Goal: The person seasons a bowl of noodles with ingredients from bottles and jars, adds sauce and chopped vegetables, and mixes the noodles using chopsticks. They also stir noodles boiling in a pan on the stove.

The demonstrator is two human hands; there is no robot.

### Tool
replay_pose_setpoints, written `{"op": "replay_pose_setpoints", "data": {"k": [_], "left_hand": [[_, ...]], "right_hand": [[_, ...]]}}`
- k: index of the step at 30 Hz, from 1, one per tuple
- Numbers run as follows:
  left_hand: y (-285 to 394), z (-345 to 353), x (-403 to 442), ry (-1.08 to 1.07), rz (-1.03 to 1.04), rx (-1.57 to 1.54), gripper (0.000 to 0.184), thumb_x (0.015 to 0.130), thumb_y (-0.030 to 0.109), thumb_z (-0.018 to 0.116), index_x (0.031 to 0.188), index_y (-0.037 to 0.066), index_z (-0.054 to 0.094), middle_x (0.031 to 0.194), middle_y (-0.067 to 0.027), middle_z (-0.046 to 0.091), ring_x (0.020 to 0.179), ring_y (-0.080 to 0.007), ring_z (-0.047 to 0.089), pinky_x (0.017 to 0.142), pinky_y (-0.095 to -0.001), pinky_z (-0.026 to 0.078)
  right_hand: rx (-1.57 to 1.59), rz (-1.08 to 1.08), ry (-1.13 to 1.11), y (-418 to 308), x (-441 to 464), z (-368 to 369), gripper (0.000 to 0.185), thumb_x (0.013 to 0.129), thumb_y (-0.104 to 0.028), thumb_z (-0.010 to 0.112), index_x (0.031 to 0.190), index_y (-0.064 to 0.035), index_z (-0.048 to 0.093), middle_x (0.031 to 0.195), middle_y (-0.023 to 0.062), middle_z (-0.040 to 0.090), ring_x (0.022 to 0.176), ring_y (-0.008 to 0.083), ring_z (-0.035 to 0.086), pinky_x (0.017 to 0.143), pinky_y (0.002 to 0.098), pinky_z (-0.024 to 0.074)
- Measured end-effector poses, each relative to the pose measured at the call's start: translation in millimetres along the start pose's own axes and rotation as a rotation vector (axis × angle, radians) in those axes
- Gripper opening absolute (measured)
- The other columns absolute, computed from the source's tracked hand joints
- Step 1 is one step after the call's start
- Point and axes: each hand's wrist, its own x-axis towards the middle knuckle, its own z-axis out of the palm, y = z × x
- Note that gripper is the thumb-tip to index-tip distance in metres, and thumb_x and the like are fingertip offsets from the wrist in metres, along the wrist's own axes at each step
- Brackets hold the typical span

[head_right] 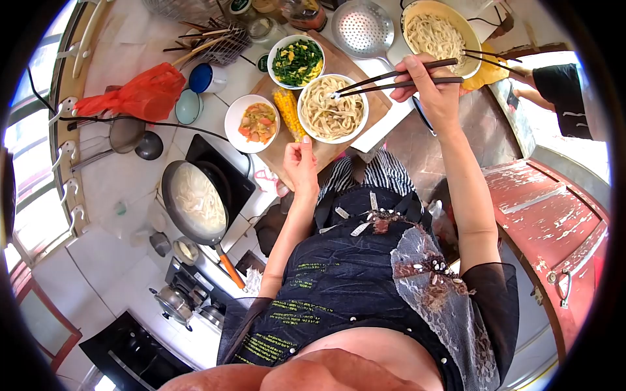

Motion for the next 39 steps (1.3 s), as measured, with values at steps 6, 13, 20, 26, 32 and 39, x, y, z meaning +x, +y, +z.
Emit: {"op": "replay_pose_setpoints", "data": {"k": [6,13,20,26,32,39], "left_hand": [[-0.8,-1.8,1.1,0.019,0.025,0.026,0.027,0.088,0.025,0.060,0.070,0.010,0.046,0.056,0.0047,0.044,0.049,-0.0017,0.038,0.045,-0.0168,0.031],[1.8,-0.4,1.0,0.030,0.009,-0.002,0.027,0.088,0.025,0.060,0.071,0.010,0.046,0.057,0.0050,0.044,0.049,-0.0018,0.039,0.045,-0.0172,0.031],[-3.7,4.6,0.4,0.066,0.125,0.103,0.025,0.087,0.023,0.060,0.070,0.010,0.049,0.057,0.0050,0.042,0.049,-0.0034,0.038,0.044,-0.0192,0.030],[15.9,18.0,-14.1,0.018,0.043,0.096,0.028,0.088,0.024,0.059,0.069,0.010,0.044,0.055,0.0030,0.042,0.049,-0.0041,0.038,0.045,-0.0189,0.031],[25.3,28.1,-15.2,-0.016,0.018,0.132,0.027,0.089,0.023,0.057,0.070,0.009,0.044,0.055,0.0028,0.042,0.049,-0.0041,0.038,0.046,-0.0187,0.031],[28.6,38.1,-20.2,0.000,0.007,0.112,0.026,0.089,0.022,0.058,0.071,0.010,0.044,0.055,0.0033,0.043,0.049,-0.0037,0.038,0.047,-0.0184,0.030]], "right_hand": [[0.007,-0.046,-0.028,-13.1,4.5,7.1,0.026,0.092,-0.022,0.052,0.087,0.0028,0.058,0.068,0.0103,0.060,0.052,0.0162,0.061,0.046,0.0226,0.0501],[0.093,-0.033,0.056,-22.7,11.9,3.4,0.029,0.092,-0.025,0.051,0.086,0.0021,0.057,0.066,0.0103,0.059,0.050,0.0173,0.060,0.043,0.0248,0.0488],[0.221,-0.088,0.432,-5.7,27.9,-80.5,0.029,0.090,-0.027,0.054,0.085,0.0012,0.054,0.065,0.0106,0.058,0.050,0.0172,0.059,0.044,0.0273,0.0484],[0.251,-0.119,0.872,66.9,30.1,-183.5,0.032,0.090,-0.028,0.054,0.091,0.0041,0.052,0.078,0.0167,0.061,0.062,0.0236,0.064,0.054,0.0301,0.0540],[0.345,0.039,0.866,108.1,58.6,-164.1,0.026,0.084,-0.020,0.063,0.096,0.0024,0.059,0.084,0.0108,0.063,0.066,0.0187,0.063,0.059,0.0270,0.0548],[0.268,-0.026,0.880,102.2,16.3,-219.4,0.027,0.086,-0.022,0.061,0.098,0.0019,0.059,0.075,0.0073,0.059,0.059,0.0148,0.060,0.053,0.0254,0.0504]]}}
